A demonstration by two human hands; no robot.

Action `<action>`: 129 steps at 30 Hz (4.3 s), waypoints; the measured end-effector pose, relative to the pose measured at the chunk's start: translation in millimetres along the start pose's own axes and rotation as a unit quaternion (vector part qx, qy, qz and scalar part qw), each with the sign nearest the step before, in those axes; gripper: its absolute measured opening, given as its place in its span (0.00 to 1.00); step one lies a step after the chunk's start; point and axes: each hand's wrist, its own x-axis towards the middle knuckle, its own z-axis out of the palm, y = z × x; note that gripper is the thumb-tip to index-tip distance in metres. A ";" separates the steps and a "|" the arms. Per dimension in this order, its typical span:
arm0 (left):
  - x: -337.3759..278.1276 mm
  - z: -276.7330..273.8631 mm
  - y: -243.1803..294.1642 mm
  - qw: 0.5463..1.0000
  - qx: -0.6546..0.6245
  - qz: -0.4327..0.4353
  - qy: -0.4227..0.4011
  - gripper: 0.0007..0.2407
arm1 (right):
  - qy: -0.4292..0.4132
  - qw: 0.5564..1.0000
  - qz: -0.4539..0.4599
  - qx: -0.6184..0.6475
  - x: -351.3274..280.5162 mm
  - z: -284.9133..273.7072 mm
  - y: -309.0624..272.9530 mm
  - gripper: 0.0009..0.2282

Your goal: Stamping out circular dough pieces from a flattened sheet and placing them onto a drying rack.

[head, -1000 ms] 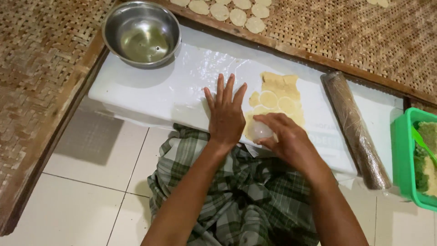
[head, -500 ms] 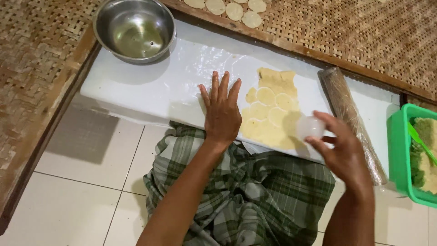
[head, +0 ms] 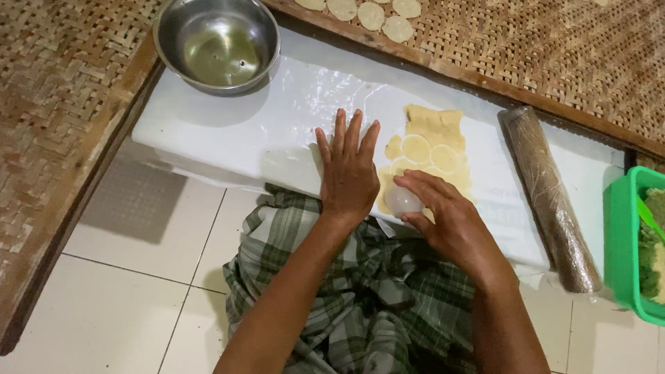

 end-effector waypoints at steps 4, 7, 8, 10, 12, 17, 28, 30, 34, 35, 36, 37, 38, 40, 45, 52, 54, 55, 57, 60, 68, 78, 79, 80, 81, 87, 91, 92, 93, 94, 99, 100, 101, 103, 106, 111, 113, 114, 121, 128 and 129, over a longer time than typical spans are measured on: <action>-1.4 0.2 0.7 1.000 -0.012 -0.006 -0.003 0.25 | 0.000 1.000 -0.004 0.006 1.6 2.0 -0.4 0.25; -1.5 0.0 1.2 1.000 -0.013 -0.009 0.001 0.25 | 0.000 1.000 0.004 0.007 2.9 1.5 -3.1 0.25; -1.3 -1.5 1.8 1.000 -0.011 -0.009 -0.006 0.25 | 0.002 1.000 -0.001 0.002 2.9 2.0 -2.6 0.25; -1.0 -2.9 2.4 1.000 -0.009 -0.009 -0.013 0.24 | 0.004 1.000 -0.006 -0.002 2.8 2.7 -1.5 0.25; -0.9 -3.0 2.2 1.000 -0.014 -0.009 -0.009 0.25 | 0.003 1.000 -0.024 -0.016 3.2 3.4 -0.6 0.25; -1.5 0.0 2.8 1.000 -0.005 -0.012 -0.002 0.24 | -0.004 1.000 -0.013 -0.021 4.9 6.0 1.7 0.25; -1.2 -1.3 3.5 1.000 0.001 -0.017 -0.009 0.24 | -0.007 1.000 0.005 -0.021 7.0 7.4 2.0 0.25; -2.6 0.1 2.6 1.000 0.005 -0.008 -0.007 0.25 | -0.011 0.999 0.025 -0.018 8.2 5.1 -2.5 0.26; 0.2 -2.5 3.0 1.000 0.003 -0.010 -0.015 0.24 | -0.007 0.999 0.041 -0.016 7.9 5.3 -2.2 0.25; 0.6 -1.8 2.0 1.000 0.004 -0.009 -0.010 0.24 | 0.001 1.000 0.021 -0.011 8.0 5.9 0.3 0.26; -0.6 -1.0 2.0 1.000 0.005 -0.009 -0.008 0.24 | 0.008 1.000 0.002 -0.005 6.7 6.2 2.7 0.26; -2.4 -0.4 2.2 1.000 0.004 -0.008 -0.008 0.24 | 0.008 1.000 0.003 -0.005 2.8 4.1 7.4 0.26; -1.4 0.8 1.6 1.000 0.007 -0.013 -0.009 0.24 | 0.024 0.999 0.000 0.030 1.0 1.6 12.5 0.26; -0.2 2.6 -0.3 1.000 0.009 -0.017 -0.009 0.24 | 0.040 0.997 -0.004 0.064 -4.5 -9.7 22.2 0.26; -1.4 3.2 -0.6 1.000 -0.003 0.002 0.008 0.23 | 0.148 0.984 0.086 -0.038 -37.1 -50.2 45.2 0.26; -0.6 0.7 0.4 1.000 0.005 0.011 0.008 0.24 | 0.145 0.977 0.135 -0.086 -62.9 -40.3 58.0 0.27; 0.1 -2.2 1.5 1.000 0.019 0.005 -0.003 0.24 | 0.104 0.985 0.123 -0.056 -59.7 -27.7 52.5 0.27; 0.1 -1.8 1.2 1.000 0.020 0.005 -0.004 0.24 | 0.104 0.986 0.123 -0.054 -57.4 -23.1 48.7 0.27; -1.1 -0.7 0.3 1.000 0.020 0.007 -0.001 0.25 | 0.084 0.991 0.098 -0.034 -52.8 -13.6 41.0 0.27; 0.4 -3.7 1.5 1.000 0.027 0.009 -0.007 0.25 | 0.072 0.992 0.095 -0.041 -44.1 -7.8 26.4 0.27; 0.5 -2.3 2.4 1.000 0.016 0.004 -0.011 0.25 | 0.054 0.994 0.087 -0.041 -35.7 -5.6 20.7 0.26; 0.5 -4.3 5.0 1.000 -0.002 -0.003 0.000 0.23 | 0.043 0.994 0.088 -0.055 -32.7 -2.2 18.8 0.26; 0.6 -3.9 4.8 1.000 -0.002 -0.003 -0.001 0.23 | 0.043 0.994 0.089 -0.055 -32.3 -2.3 16.9 0.26; 0.1 -3.4 4.5 1.000 0.001 -0.001 0.002 0.23 | 0.040 0.993 0.094 -0.062 -32.2 -2.2 15.0 0.26; -0.4 -2.7 4.1 1.000 0.004 0.000 0.005 0.23 | 0.038 0.992 0.099 -0.069 -32.0 -2.0 13.2 0.26; -0.9 -4.5 4.9 1.000 -0.004 -0.004 0.001 0.24 | 0.038 0.992 0.079 -0.088 -32.6 -1.1 12.7 0.25; -1.6 -2.4 3.4 1.000 0.018 -0.013 -0.001 0.24 | 0.038 0.992 0.089 -0.079 -27.2 -1.9 13.2 0.25; -1.9 -2.5 3.6 1.000 0.006 -0.011 0.000 0.24 | 0.041 0.992 0.094 -0.073 -28.0 -1.1 12.5 0.25; -2.3 -2.4 4.1 1.000 -0.006 -0.009 0.001 0.24 | 0.044 0.992 0.098 -0.066 -29.0 -0.6 12.0 0.25; -1.8 -3.8 5.1 1.000 -0.007 -0.006 0.002 0.24 | 0.047 0.992 0.099 -0.068 -30.4 -1.2 10.9 0.25; -1.8 -4.7 5.0 1.000 -0.005 -0.008 0.003 0.23 | 0.040 0.991 0.108 -0.064 -27.1 -2.9 11.5 0.26; -2.2 -3.3 4.0 1.000 -0.005 -0.008 0.003 0.23 | 0.040 0.991 0.108 -0.064 -28.5 -1.9 13.0 0.26; -2.6 -2.0 3.1 1.000 -0.007 -0.008 0.003 0.23 | 0.041 0.993 0.090 -0.071 -30.0 -1.1 14.3 0.26; -2.1 0.4 4.4 1.000 -0.012 -0.006 0.008 0.23 | 0.045 0.993 0.070 -0.081 -31.9 -2.4 16.7 0.27; -1.6 0.0 3.1 1.000 0.007 -0.023 -0.012 0.23 | 0.042 0.994 0.056 -0.081 -29.3 -1.8 18.6 0.27; -1.4 -1.6 3.3 1.000 -0.003 -0.004 -0.007 0.24 | 0.053 0.994 0.080 -0.050 -31.2 -2.6 12.4 0.25; -0.7 0.1 2.4 1.000 0.004 -0.004 -0.001 0.23 | 0.051 0.994 0.079 -0.048 -27.5 -3.7 12.5 0.25; -1.6 1.4 2.8 1.000 0.007 -0.002 0.002 0.23 | 0.049 0.994 0.081 -0.047 -27.5 -4.1 12.3 0.26; 1.9 -3.4 2.0 1.000 -0.003 0.000 -0.007 0.24 | 0.052 0.992 0.096 -0.061 -28.0 -1.3 15.7 0.26; 1.2 -2.6 2.6 1.000 0.015 0.009 -0.005 0.24 | 0.082 0.995 0.058 0.026 -38.7 -9.3 47.7 0.26; 0.5 1.0 0.6 1.000 0.029 0.007 -0.004 0.24 | 0.094 0.990 0.070 0.076 -41.4 -11.5 57.8 0.26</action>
